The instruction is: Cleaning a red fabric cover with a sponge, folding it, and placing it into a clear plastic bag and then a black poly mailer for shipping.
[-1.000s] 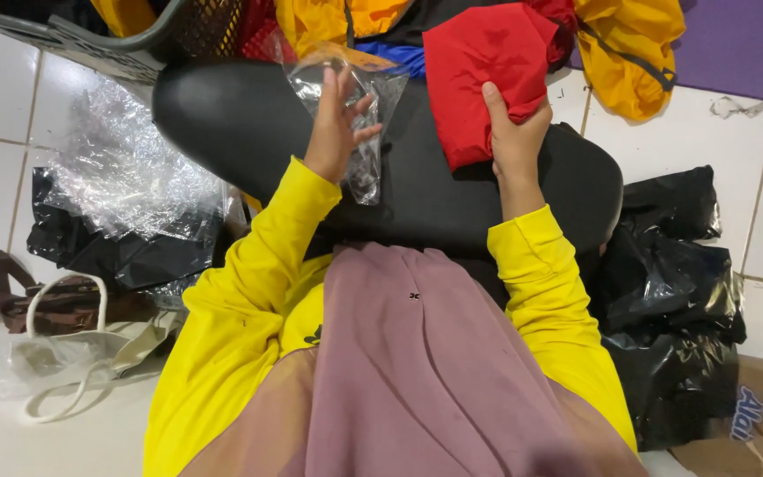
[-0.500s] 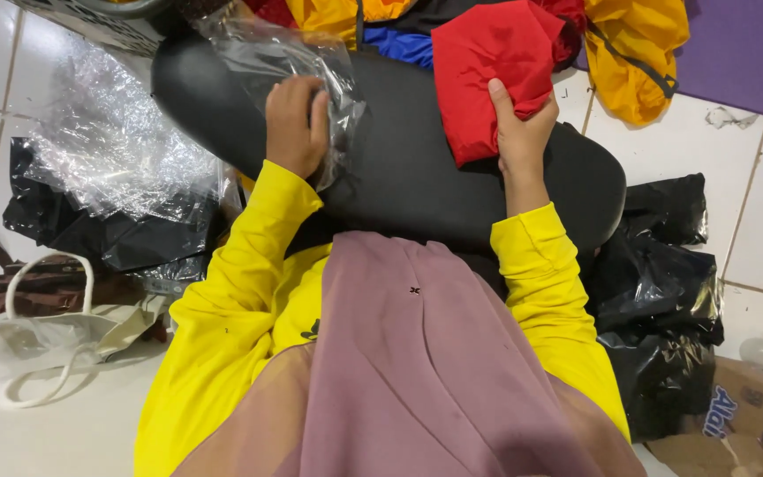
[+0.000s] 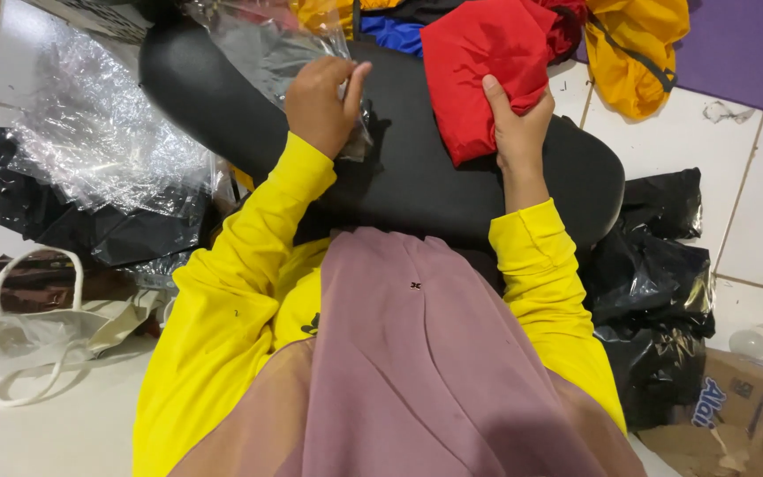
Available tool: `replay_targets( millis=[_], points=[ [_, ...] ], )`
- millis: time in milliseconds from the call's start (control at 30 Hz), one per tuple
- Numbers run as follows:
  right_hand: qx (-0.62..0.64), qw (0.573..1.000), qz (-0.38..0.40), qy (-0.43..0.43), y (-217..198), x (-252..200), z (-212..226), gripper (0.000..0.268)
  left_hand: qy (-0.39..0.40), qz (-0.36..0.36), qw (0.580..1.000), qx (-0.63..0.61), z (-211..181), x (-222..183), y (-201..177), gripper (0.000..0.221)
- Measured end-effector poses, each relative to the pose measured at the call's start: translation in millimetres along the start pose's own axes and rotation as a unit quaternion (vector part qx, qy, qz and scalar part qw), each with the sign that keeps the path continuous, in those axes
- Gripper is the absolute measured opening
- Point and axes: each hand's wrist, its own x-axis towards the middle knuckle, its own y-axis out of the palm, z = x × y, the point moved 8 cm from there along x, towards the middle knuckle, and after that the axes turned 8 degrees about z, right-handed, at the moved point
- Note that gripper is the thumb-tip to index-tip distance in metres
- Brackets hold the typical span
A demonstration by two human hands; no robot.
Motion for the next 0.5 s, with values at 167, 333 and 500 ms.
replay_targets(
  millis=[167, 333, 500],
  points=[
    [0.001, 0.997, -0.025, 0.067, -7.6, -3.8, -13.2, 0.096, 0.035, 0.15, 0.987, -0.051, -2.1, -6.5, 12.3, 0.064],
    [0.0, 0.999, -0.027, 0.036, -11.7, -1.1, -20.3, 0.09, 0.156, 0.298, 0.935, -0.112, -4.4, -65.0, 34.4, 0.088],
    [-0.028, 0.999, 0.003, -0.018, -1.4, -1.0, -1.6, 0.067, 0.125, 0.188, 0.97, -0.091, -2.1, -46.0, -12.0, 0.011]
  ],
)
